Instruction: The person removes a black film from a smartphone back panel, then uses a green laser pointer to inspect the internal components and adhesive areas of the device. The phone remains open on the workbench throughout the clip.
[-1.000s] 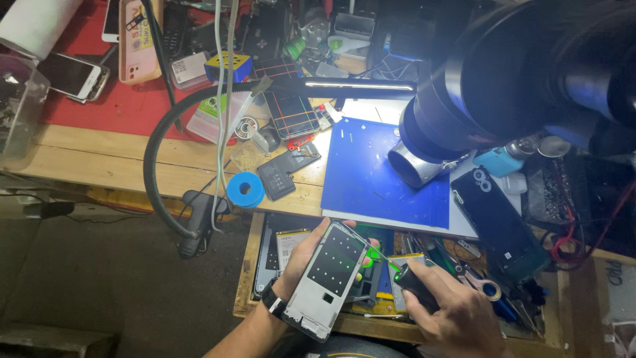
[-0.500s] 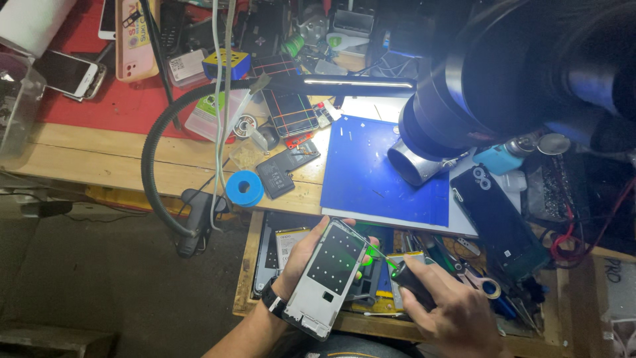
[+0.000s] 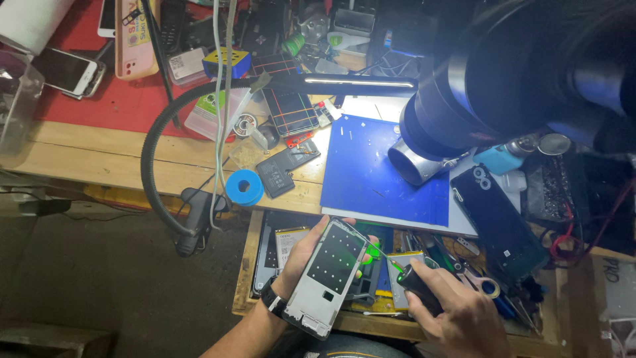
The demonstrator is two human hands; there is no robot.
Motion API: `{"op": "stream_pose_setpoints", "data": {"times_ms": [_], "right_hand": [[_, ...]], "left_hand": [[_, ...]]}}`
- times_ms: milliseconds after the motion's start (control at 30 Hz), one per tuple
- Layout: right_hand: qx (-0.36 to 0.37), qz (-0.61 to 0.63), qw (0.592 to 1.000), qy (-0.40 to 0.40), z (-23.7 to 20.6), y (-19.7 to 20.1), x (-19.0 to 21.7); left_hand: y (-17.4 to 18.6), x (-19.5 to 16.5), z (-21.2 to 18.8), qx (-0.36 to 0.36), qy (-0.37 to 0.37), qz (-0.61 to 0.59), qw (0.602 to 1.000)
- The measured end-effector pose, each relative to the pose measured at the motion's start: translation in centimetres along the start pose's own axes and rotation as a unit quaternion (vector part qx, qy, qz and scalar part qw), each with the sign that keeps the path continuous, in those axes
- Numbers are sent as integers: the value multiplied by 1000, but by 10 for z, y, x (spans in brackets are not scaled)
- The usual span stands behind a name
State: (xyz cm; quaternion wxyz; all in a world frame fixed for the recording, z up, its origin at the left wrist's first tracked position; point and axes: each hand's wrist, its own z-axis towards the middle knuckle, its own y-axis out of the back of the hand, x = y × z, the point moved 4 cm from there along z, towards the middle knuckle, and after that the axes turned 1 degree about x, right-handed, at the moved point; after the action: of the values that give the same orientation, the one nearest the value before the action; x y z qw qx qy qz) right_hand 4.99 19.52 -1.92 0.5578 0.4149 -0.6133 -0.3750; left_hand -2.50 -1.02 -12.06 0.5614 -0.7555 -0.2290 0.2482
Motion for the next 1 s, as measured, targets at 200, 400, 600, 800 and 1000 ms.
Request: {"op": "stream_pose_setpoints", "data": {"times_ms": [200, 400, 600, 800, 1000], "right_hand": [[-21, 12, 999, 30, -1, -5, -3], [-26, 56, 997, 46, 3, -6, -1], [19, 112, 994, 5, 7, -5, 5], [66, 165, 977, -120, -11, -31, 1], [131, 287, 930, -191, -27, -59, -9]], "left_hand": [[-2, -2, -1, 20, 1, -9, 1000], [-5, -2, -2, 23, 4, -28, 999], [-5, -2, -3, 20, 1, -14, 1000], [-7, -1, -7, -1, -61, 98, 993], [-14, 0, -9, 1, -109, 146, 983]]}}
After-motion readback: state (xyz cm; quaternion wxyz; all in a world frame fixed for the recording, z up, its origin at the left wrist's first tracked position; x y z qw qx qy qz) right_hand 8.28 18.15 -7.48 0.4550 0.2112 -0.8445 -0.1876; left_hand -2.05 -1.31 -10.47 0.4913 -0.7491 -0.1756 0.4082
